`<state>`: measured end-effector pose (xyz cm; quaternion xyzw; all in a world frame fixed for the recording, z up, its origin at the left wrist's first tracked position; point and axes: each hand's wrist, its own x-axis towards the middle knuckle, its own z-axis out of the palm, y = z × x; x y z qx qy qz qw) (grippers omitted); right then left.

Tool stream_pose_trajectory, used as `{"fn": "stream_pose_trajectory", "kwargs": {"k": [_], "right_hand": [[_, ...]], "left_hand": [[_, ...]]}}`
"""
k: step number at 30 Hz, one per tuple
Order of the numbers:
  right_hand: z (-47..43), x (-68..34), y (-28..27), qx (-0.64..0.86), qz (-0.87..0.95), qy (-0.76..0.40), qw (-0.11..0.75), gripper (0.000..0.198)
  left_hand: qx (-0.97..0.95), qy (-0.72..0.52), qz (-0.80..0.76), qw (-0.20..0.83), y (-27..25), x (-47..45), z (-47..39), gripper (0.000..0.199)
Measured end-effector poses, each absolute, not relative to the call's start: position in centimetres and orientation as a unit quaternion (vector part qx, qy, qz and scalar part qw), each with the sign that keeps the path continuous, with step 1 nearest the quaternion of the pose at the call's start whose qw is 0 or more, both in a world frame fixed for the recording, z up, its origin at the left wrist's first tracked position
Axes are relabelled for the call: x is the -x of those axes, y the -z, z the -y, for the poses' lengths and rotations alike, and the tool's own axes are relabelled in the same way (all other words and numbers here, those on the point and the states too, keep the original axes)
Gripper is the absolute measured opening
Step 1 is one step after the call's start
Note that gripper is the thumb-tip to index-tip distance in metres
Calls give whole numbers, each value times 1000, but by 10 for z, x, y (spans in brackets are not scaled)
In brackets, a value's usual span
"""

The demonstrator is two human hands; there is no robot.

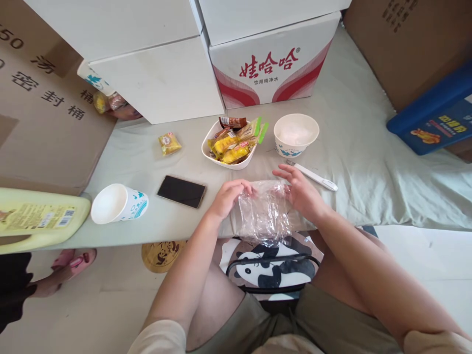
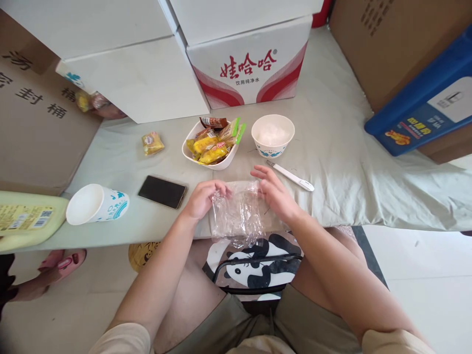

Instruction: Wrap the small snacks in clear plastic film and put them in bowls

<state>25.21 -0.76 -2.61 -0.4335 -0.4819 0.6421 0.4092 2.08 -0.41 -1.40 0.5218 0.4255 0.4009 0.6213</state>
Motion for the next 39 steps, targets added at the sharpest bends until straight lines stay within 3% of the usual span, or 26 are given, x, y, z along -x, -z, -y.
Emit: {"fn": "stream_pose_trajectory", "kwargs": {"k": [2, 4, 7, 11, 14, 17, 21, 25, 28, 31, 37, 39], "right_hand": [[9, -251, 27, 433, 507, -646, 372, 66], [10, -250, 27, 437, 518, -644, 355, 71], [11, -248, 24, 455, 504, -613, 403, 64], [11, -247, 21, 432, 483, -614, 450, 73], [13, -246, 23, 417, 489, -655, 397, 54], [15, -245, 28, 451, 483, -644, 385, 34], [15, -247, 32, 434, 450, -636, 453, 35], [13, -250, 26, 423, 486, -633, 428, 35], [10, -253, 20, 470, 550, -585, 366, 27], [9, -254, 19, 486, 572, -562, 348, 23], [10, -258, 18, 397, 455, -653, 458, 16], [8, -262, 15, 352, 449, -684, 455, 22]], "left_hand": [[-533, -396, -444, 602, 15, -21, 5, 24], [-507, -419, -446, 607, 17, -23, 6, 42], [-445, -434, -420, 662, 19, -30, 9, 67], [-417, -430, -425, 679, 22, -41, 13, 70], [-417, -475, -448, 632, 21, -40, 13, 69], [-396, -487, -428, 650, 14, -34, 10, 72], [-419, -356, -395, 736, 6, -35, 6, 51], [-454, -356, -459, 676, 11, -45, 5, 28], [-494, -359, -493, 620, 16, -47, 4, 29], [-486, -339, -492, 638, 16, -45, 4, 34], [-361, -411, -440, 712, 1, -37, 3, 23], [-377, -414, -425, 711, -3, -35, 1, 29]]}}
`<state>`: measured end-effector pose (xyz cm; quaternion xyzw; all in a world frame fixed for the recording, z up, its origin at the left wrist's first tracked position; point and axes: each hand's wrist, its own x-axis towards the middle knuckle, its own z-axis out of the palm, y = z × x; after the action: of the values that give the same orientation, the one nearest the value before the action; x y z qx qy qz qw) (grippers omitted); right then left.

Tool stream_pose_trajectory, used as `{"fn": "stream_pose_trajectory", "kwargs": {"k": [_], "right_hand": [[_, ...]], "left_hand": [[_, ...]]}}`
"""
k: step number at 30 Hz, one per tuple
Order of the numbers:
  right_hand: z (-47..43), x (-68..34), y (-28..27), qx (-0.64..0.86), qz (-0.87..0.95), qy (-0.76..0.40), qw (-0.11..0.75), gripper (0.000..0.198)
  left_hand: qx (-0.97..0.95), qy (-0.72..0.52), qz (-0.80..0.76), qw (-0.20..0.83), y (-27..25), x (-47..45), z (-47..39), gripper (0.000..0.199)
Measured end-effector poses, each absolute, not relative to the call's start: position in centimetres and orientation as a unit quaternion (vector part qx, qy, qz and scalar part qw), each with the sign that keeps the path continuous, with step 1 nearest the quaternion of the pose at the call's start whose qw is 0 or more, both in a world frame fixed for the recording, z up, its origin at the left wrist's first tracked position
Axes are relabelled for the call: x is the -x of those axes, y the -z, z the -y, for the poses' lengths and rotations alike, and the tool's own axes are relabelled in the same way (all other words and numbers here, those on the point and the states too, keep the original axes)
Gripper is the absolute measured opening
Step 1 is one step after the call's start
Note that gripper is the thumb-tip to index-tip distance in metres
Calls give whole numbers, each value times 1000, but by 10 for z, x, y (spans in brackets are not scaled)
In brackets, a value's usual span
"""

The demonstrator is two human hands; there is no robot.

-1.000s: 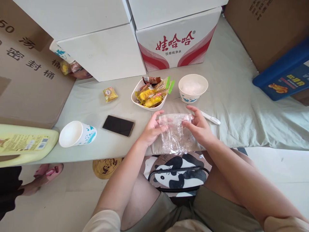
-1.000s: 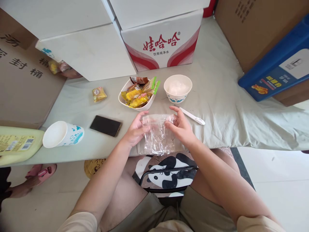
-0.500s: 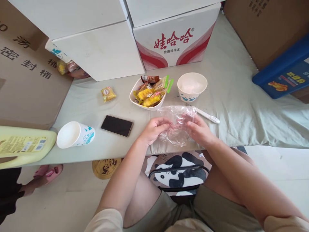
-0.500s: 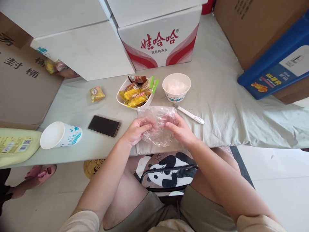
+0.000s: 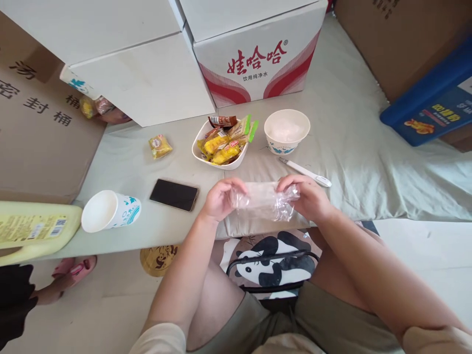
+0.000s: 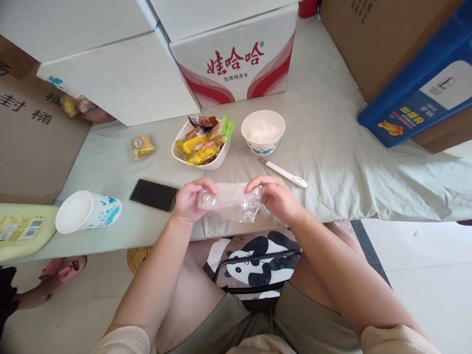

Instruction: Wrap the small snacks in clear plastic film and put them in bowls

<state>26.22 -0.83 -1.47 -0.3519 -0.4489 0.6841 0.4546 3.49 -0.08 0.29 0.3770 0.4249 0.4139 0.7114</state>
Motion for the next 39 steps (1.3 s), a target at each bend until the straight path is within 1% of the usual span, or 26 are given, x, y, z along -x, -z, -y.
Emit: {"fn": "stream_pose_trajectory", "kwargs": {"k": [2, 3, 4, 5, 6, 7, 9, 10, 11, 13, 15, 16, 18, 20, 21, 23, 25, 26, 28, 30, 32, 33, 35, 39], "right_hand": [[6, -267, 13, 336, 477, -699, 414, 38], [5, -269, 13, 349, 496, -694, 388, 42], [4, -270, 14, 373, 514, -680, 367, 41], [4, -271, 15, 402, 525, -661, 356, 34], [3, -272, 16, 428, 527, -640, 358, 27], [3, -272, 18, 449, 521, -622, 373, 29], [1, -274, 19, 482, 488, -590, 427, 49], [1, -276, 18, 500, 471, -569, 452, 54], [0, -278, 16, 519, 462, -546, 468, 52], [0, -284, 11, 553, 475, -498, 470, 34], [1, -287, 7, 559, 519, -455, 459, 17], [3, -287, 5, 547, 546, -441, 456, 14], [5, -282, 6, 492, 591, -452, 452, 11], [5, -274, 9, 421, 596, -521, 442, 14], [5, -269, 11, 391, 579, -566, 438, 17], [1, -261, 15, 355, 513, -642, 447, 22], [-5, -256, 17, 345, 442, -680, 472, 26], [-7, -256, 17, 353, 415, -684, 485, 26], [-12, -258, 18, 399, 387, -668, 494, 21], [-13, -262, 18, 452, 384, -645, 482, 14], [-13, -265, 17, 471, 401, -632, 467, 13], [-12, -266, 17, 470, 415, -627, 463, 13], [-11, -266, 15, 465, 440, -614, 462, 15], [-11, -263, 11, 457, 460, -610, 455, 13]], "left_hand": [[-424, -398, -431, 690, -3, -35, -1, 37], [-452, -388, -443, 670, -2, -36, -2, 35], [-481, -379, -460, 643, 0, -38, -3, 30], [-506, -374, -477, 613, 3, -40, -4, 24], [-526, -375, -493, 582, 6, -43, -4, 19], [-538, -389, -508, 548, 9, -46, -5, 20], [-542, -458, -534, 461, 14, -51, -5, 26], [-536, -499, -542, 412, 16, -53, -5, 26], [-529, -534, -548, 368, 17, -54, -5, 24], [-525, -562, -553, 321, 18, -58, -3, 17], [-541, -543, -546, 339, 18, -64, 0, 16], [-551, -522, -532, 374, 17, -68, 2, 23], [-559, -471, -487, 479, 17, -79, 5, 45], [-535, -429, -445, 576, 18, -93, 6, 61], [-514, -425, -440, 602, 19, -99, 5, 63], [-472, -457, -462, 595, 21, -110, 1, 58], [-442, -518, -495, 539, 25, -116, -7, 51], [-436, -553, -511, 493, 27, -116, -12, 48], [-436, -620, -542, 362, 28, -111, -23, 43], [-434, -668, -566, 212, 26, -100, -32, 40], [-435, -684, -575, 112, 19, -89, -36, 38], [-442, -685, -573, 81, 15, -85, -36, 36], [-479, -669, -566, 52, 6, -84, -32, 34], [-571, -600, -559, 49, -12, -106, -35, 39]]}}
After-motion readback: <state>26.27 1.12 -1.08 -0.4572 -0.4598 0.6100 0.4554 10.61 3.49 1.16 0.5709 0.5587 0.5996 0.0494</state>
